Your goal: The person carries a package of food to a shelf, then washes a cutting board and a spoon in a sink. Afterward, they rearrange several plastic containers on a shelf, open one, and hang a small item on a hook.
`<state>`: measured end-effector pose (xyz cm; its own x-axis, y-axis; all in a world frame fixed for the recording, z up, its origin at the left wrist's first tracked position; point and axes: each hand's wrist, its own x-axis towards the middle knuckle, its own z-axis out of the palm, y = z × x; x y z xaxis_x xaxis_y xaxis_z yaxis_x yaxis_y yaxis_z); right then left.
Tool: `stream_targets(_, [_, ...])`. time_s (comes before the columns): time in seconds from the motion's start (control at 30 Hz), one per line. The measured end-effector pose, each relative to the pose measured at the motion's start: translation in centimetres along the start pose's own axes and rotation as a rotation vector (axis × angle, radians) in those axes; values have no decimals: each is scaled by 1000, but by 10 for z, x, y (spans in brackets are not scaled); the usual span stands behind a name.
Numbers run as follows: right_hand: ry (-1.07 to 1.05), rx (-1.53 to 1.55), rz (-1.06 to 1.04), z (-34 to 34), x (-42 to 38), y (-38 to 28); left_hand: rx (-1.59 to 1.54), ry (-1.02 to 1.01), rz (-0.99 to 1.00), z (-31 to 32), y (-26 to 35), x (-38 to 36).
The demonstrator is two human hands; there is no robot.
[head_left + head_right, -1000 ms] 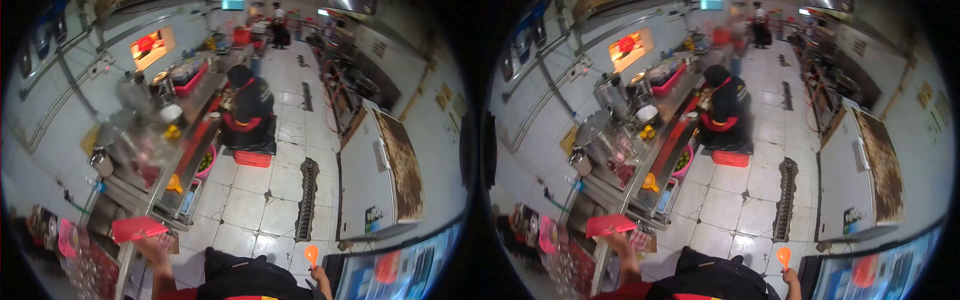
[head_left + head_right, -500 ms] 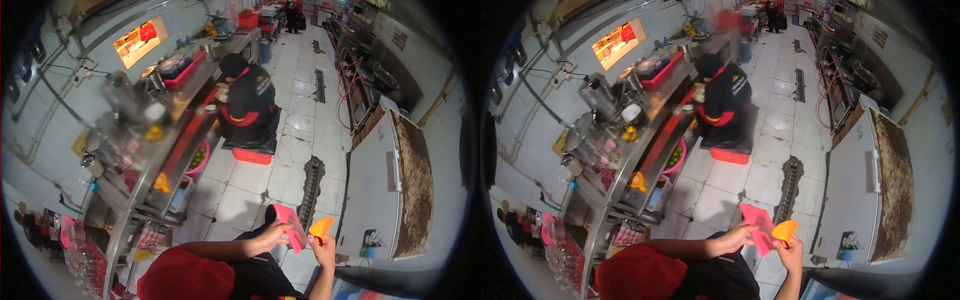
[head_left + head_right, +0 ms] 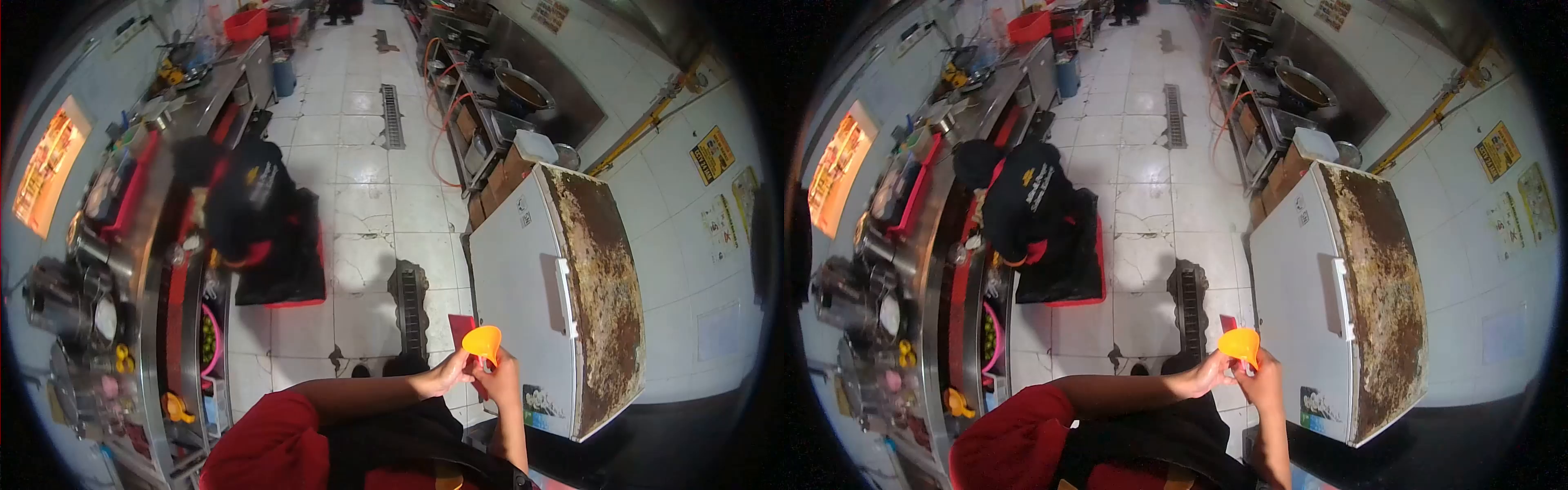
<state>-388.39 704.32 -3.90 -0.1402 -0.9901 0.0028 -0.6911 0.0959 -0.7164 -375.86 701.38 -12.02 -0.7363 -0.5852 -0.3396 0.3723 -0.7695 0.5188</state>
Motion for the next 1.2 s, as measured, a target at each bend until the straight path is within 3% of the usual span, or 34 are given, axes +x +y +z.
stream_targets(0.1, [31,-110,-29,13,88,13,0,-91,-23,-47,49,76])
stream_targets(0.2, [11,-5,-76,39,185,37,90,6,18,-66,123,131])
stream_targets(0.4, [177,-132,-371,45,397,39,313,-68,156,-124,310,233])
stream_targets(0.43, [185,-131,-383,46,432,37,374,-39,102,-132,351,235])
stream_targets(0.47, [140,-158,-281,49,463,34,429,-5,46,-142,387,233])
stream_targets(0.53, [51,-165,-174,56,527,30,535,116,118,-162,454,223])
stream_targets(0.67, [-70,-197,-161,86,660,56,256,434,159,-237,550,214])
stream_targets(0.73, [-219,-299,8,105,725,68,201,500,206,-295,581,222])
stream_targets(0.77, [-223,-295,-6,116,754,67,145,559,228,-323,596,227])
stream_targets(0.83, [-305,-283,149,135,810,64,136,663,202,-374,634,248])
stream_targets(0.9, [-282,-348,113,155,866,71,72,748,114,-402,692,273])
stream_targets(1.0, [-196,-461,95,166,944,49,32,688,172,-444,791,322])
stream_targets(1.13, [11,-394,213,167,1040,-15,291,629,203,-465,948,390])
stream_targets(1.2, [-28,-433,214,178,1089,-8,345,564,254,-492,1013,431])
